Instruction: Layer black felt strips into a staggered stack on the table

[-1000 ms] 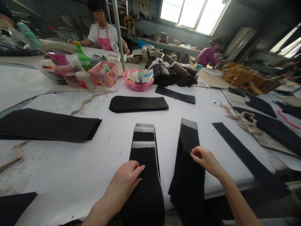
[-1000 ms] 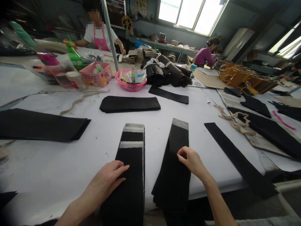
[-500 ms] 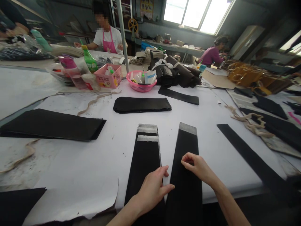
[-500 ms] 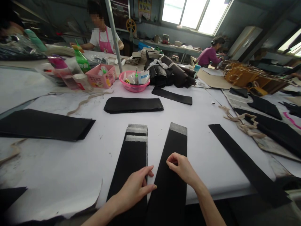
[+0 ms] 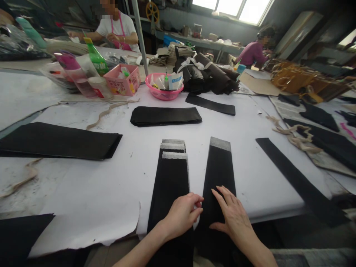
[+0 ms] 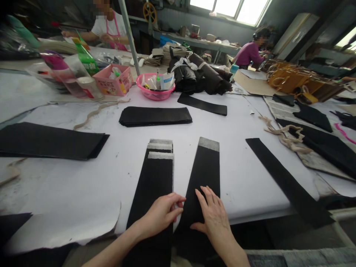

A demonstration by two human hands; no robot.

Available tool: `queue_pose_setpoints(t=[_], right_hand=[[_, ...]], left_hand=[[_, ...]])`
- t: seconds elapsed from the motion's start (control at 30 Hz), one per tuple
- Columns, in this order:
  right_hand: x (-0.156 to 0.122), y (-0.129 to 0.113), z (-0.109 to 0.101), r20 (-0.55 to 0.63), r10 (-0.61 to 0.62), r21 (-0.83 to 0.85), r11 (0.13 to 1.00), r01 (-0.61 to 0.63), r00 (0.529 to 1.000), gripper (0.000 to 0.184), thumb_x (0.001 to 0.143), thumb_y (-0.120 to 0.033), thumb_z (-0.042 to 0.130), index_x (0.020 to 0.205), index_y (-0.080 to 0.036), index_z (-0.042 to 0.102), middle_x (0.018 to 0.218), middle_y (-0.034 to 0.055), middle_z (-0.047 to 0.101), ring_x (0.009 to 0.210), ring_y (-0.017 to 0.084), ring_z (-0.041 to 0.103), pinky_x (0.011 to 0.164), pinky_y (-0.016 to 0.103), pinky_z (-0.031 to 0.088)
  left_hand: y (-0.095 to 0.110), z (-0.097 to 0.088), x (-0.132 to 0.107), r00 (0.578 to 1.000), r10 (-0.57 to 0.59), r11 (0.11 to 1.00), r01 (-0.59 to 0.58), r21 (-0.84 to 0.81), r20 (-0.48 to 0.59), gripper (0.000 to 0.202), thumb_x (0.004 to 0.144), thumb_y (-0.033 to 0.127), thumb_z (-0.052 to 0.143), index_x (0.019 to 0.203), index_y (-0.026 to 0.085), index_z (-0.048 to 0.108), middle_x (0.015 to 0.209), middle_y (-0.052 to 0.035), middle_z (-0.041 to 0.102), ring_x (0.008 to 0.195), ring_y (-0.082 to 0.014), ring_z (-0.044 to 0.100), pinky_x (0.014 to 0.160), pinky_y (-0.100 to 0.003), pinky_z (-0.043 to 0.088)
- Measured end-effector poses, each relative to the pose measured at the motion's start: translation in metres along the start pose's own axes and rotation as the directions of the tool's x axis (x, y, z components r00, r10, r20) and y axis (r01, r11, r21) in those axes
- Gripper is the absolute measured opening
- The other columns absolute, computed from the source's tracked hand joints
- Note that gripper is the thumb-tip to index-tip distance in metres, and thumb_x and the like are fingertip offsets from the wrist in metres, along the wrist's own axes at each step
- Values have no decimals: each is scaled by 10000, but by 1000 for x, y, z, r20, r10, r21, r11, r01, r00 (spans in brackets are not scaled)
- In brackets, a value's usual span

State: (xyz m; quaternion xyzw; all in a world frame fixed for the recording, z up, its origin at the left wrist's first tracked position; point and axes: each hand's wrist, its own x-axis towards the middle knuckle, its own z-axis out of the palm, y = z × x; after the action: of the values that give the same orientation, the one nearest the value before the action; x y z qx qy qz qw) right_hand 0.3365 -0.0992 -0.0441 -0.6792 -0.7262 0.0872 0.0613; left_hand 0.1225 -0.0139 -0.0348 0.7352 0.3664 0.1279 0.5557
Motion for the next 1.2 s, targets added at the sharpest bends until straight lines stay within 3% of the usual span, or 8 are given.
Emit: queue_pose_setpoints(t=[0.3, 0.5, 0.73, 0.93, 1.07, 1.13, 1.2], right_hand=[[-8, 4, -14, -39, -149, 113, 982, 153, 988, 354, 695, -121, 670, 1015, -223, 559, 1189, 90, 602, 1206, 291, 520, 993, 473, 476], [-13, 9, -12, -87, -177, 193, 962, 191, 980, 163, 780, -108, 583, 889, -229, 577, 1118, 56, 638, 1175, 255, 561, 1046, 493, 432], [-16, 7, -13, -95, -89, 340, 933, 116, 991, 117, 870, -147, 509, 830, -230, 581, 1090, 48, 649, 1170, 238, 564, 1082, 499, 379], [-16, 29, -41, 110, 172, 599, 775, -203, 979, 117, 884, -295, 544, 794, -224, 565, 1130, 70, 657, 1107, 244, 594, 981, 390, 467], [-13, 43, -61, 126, 215, 628, 739, -245, 969, 179, 881, -376, 559, 792, -221, 570, 1171, 84, 649, 1104, 256, 592, 990, 372, 458], [-9, 37, -65, 79, 200, 590, 780, -208, 977, 154, 871, -362, 566, 791, -230, 576, 1149, 78, 658, 1110, 261, 588, 988, 379, 459], [-3, 26, -64, 47, 147, 555, 819, -148, 988, 113, 864, -321, 565, 786, -239, 576, 1124, 68, 662, 1110, 259, 589, 972, 378, 470]], left_hand=[[-11, 6, 3, 995, -77, 969, 88, -230, 57, 304, 899, 338, 482, 1112, 176, 627, 787, -22, 684, 632, -156, 650, 649, -258, 476], [-16, 8, 5, 994, -87, 943, 103, -318, 64, 329, 890, 373, 499, 1102, 150, 614, 782, -29, 664, 637, -159, 670, 610, -247, 496], [-17, 9, 5, 993, -89, 941, 108, -320, 72, 350, 876, 380, 512, 1110, 143, 619, 826, -43, 666, 642, -154, 667, 615, -245, 503], [-13, 9, 6, 988, -121, 908, 148, -392, 93, 360, 869, 422, 538, 1079, 148, 639, 744, -23, 644, 614, -145, 637, 591, -237, 477], [5, 5, 13, 977, -128, 784, 206, -586, 172, 457, 846, 509, 568, 1062, 112, 636, 790, -52, 642, 605, -131, 604, 557, -233, 461], [17, 5, 15, 973, -77, 686, 211, -697, 219, 494, 802, 477, 647, 1138, 118, 610, 930, -83, 656, 752, -149, 629, 650, -239, 481], [29, 6, 16, 969, -9, 649, 192, -736, 245, 522, 726, 378, 748, 1170, 146, 603, 1008, -77, 652, 893, -175, 619, 741, -245, 476]])
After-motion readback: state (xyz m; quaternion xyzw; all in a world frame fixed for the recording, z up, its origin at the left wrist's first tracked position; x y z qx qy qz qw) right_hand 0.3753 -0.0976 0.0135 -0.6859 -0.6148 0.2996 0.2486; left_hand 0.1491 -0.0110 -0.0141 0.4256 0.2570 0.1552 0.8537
